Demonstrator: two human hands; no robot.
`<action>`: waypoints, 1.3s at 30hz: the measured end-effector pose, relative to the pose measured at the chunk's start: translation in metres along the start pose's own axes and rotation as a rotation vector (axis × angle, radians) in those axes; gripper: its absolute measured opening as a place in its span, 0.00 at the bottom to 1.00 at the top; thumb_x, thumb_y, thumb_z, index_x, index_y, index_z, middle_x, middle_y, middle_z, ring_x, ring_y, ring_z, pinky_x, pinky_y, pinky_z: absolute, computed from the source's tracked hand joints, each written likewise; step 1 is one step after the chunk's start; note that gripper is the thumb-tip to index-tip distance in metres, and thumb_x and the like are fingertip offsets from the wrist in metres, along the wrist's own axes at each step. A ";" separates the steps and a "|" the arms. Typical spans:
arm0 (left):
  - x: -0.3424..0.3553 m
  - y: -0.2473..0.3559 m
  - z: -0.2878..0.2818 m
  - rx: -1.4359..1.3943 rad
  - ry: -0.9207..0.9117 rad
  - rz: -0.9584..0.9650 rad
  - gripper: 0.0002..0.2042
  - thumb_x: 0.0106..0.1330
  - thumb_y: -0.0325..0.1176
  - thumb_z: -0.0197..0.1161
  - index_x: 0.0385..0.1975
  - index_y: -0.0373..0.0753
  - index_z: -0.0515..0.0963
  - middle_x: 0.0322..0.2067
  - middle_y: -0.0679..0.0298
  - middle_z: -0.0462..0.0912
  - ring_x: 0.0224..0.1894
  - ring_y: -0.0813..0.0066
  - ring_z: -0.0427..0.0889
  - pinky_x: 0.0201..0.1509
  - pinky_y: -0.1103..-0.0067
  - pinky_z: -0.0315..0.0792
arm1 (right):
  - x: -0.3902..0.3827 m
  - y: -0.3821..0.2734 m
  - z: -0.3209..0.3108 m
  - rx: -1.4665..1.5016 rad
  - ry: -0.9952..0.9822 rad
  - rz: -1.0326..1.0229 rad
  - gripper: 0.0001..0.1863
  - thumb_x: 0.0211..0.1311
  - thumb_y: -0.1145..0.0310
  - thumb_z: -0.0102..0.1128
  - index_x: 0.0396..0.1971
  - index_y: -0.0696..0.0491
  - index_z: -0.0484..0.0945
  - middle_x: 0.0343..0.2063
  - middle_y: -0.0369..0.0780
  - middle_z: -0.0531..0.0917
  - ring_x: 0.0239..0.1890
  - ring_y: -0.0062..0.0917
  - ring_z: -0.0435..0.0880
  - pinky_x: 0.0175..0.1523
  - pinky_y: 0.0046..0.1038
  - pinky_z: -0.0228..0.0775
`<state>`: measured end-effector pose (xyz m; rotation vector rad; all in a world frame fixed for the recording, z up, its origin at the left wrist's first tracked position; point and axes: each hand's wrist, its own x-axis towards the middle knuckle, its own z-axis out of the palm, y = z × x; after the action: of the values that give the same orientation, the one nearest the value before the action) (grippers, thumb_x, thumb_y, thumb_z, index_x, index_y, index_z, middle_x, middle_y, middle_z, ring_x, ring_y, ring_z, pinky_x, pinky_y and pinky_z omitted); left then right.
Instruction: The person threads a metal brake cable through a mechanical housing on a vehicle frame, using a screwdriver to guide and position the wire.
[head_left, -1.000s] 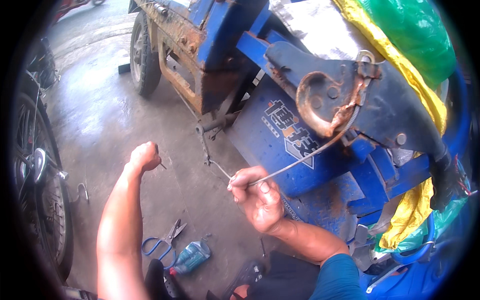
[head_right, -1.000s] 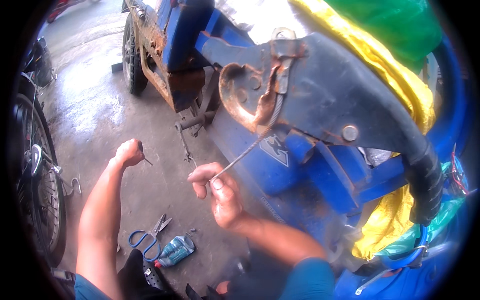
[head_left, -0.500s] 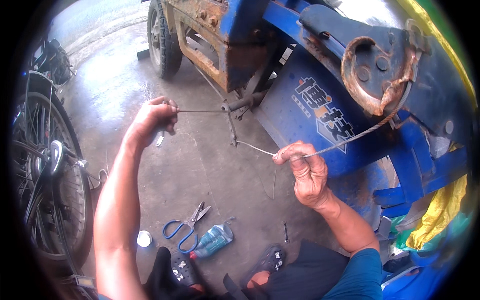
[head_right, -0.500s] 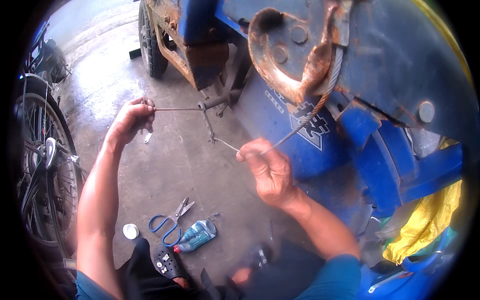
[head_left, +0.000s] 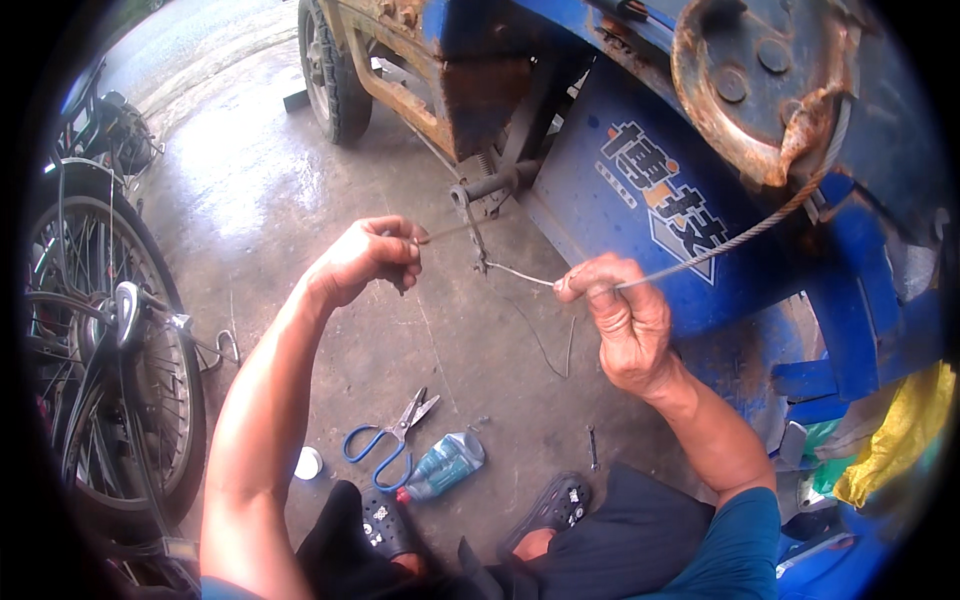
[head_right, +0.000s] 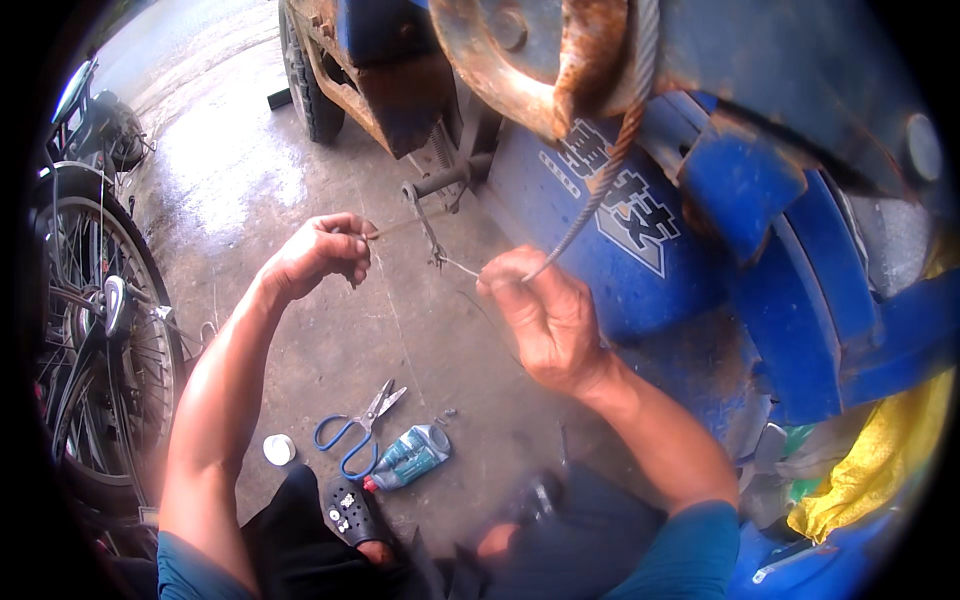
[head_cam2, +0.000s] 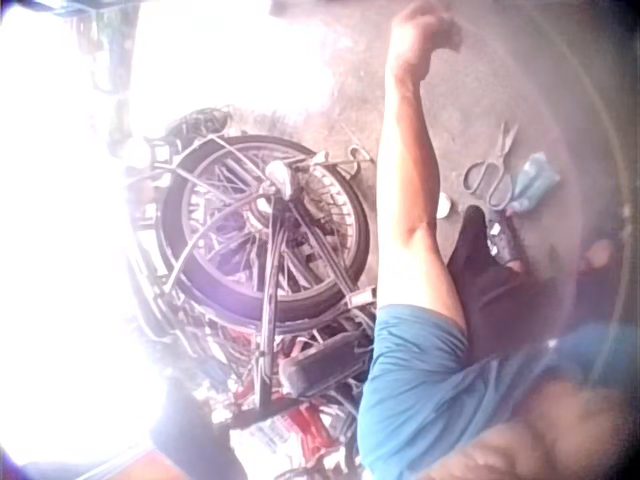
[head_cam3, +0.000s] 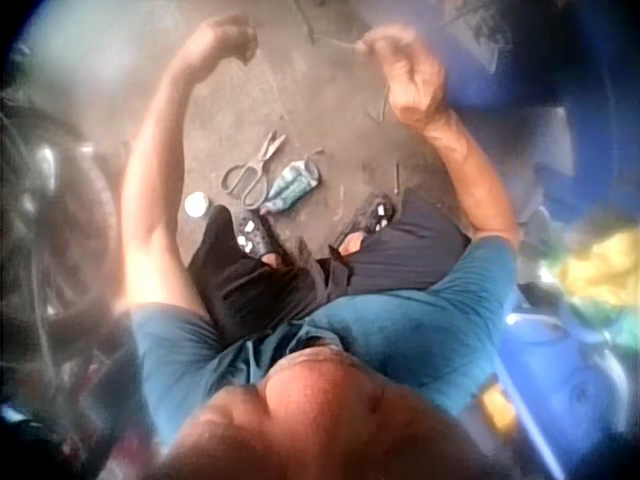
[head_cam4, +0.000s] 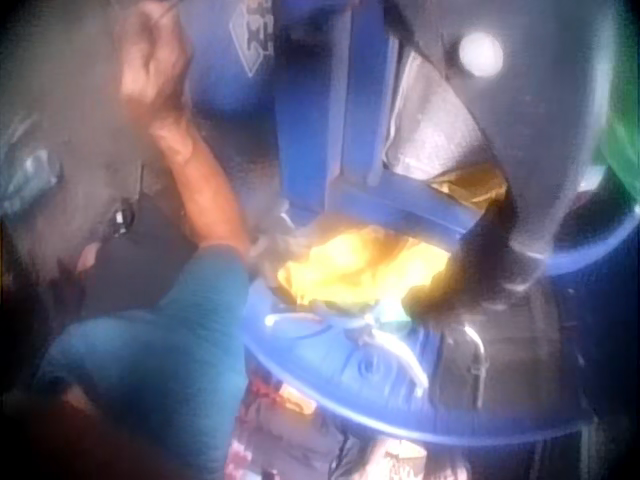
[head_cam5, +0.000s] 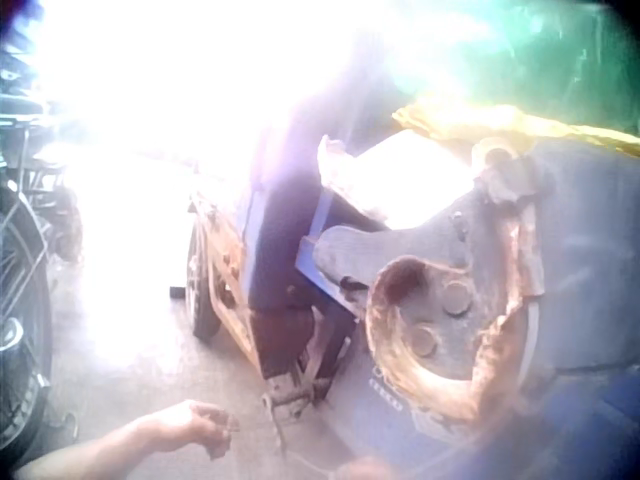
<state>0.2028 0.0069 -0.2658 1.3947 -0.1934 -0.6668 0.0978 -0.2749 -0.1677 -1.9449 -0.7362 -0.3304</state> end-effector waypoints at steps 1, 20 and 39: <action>0.000 0.000 0.000 0.081 -0.011 -0.024 0.15 0.55 0.27 0.60 0.43 0.30 0.75 0.24 0.59 0.80 0.25 0.72 0.81 0.32 0.76 0.76 | -0.001 0.003 0.001 -0.028 0.025 -0.030 0.06 0.69 0.73 0.49 0.36 0.59 0.74 0.29 0.41 0.79 0.32 0.25 0.79 0.39 0.24 0.70; 0.004 -0.009 -0.006 0.172 -0.080 -0.083 0.17 0.48 0.28 0.59 0.39 0.29 0.77 0.25 0.59 0.81 0.29 0.71 0.83 0.38 0.77 0.77 | 0.010 0.049 0.014 -0.205 0.127 0.161 0.12 0.66 0.67 0.56 0.40 0.61 0.78 0.35 0.48 0.83 0.37 0.37 0.83 0.42 0.28 0.72; 0.031 -0.121 -0.093 2.027 -0.219 0.445 0.04 0.50 0.32 0.62 0.19 0.42 0.82 0.26 0.64 0.84 0.29 0.67 0.84 0.33 0.73 0.78 | 0.032 0.118 0.048 -0.610 -0.240 0.156 0.10 0.64 0.67 0.53 0.32 0.59 0.79 0.34 0.44 0.81 0.35 0.42 0.79 0.38 0.35 0.70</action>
<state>0.2363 0.0654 -0.4063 2.9702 -1.6267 -0.0138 0.1920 -0.2595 -0.2581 -2.6391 -0.6779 -0.2433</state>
